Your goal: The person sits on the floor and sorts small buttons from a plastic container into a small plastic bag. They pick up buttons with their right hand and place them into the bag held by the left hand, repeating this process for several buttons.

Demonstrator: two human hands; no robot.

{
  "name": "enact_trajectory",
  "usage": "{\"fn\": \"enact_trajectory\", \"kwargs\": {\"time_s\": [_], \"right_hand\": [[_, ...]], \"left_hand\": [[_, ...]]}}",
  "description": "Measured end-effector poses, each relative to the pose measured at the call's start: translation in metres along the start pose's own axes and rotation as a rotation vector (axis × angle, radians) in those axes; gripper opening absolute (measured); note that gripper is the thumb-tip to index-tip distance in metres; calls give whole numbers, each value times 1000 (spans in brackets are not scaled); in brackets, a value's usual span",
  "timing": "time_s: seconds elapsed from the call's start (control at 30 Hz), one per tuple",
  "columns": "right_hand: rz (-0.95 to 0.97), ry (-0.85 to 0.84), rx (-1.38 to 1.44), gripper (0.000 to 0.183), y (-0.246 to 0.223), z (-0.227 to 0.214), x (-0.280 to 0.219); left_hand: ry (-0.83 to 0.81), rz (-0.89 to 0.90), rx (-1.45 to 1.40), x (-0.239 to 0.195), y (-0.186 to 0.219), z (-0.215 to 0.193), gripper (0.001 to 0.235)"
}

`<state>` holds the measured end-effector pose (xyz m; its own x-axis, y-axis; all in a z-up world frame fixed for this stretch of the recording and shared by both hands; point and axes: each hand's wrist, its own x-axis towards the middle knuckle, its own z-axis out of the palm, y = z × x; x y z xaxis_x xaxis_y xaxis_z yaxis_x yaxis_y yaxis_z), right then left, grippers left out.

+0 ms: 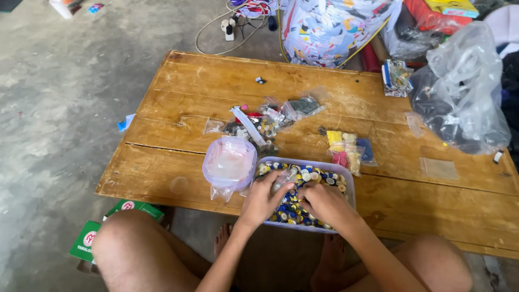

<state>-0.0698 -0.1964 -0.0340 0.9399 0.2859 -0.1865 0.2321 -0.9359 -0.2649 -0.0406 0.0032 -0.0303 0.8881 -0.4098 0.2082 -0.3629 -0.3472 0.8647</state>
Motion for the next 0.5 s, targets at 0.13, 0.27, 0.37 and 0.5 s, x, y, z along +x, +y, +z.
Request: {"fn": "enact_trajectory", "kwargs": {"time_s": [0.13, 0.27, 0.37, 0.5], "right_hand": [[-2, 13, 13, 14, 2, -14, -6], [19, 61, -1, 16, 9, -7, -14], [21, 93, -4, 16, 12, -4, -10], [-1, 76, 16, 14, 4, -16, -7]], "left_hand": [[-22, -49, -5, 4, 16, -7, 31], [-18, -100, 27, -1, 19, -5, 32], [-10, -93, 34, 2, 14, -5, 33], [4, -96, 26, 3, 22, -7, 36]]}}
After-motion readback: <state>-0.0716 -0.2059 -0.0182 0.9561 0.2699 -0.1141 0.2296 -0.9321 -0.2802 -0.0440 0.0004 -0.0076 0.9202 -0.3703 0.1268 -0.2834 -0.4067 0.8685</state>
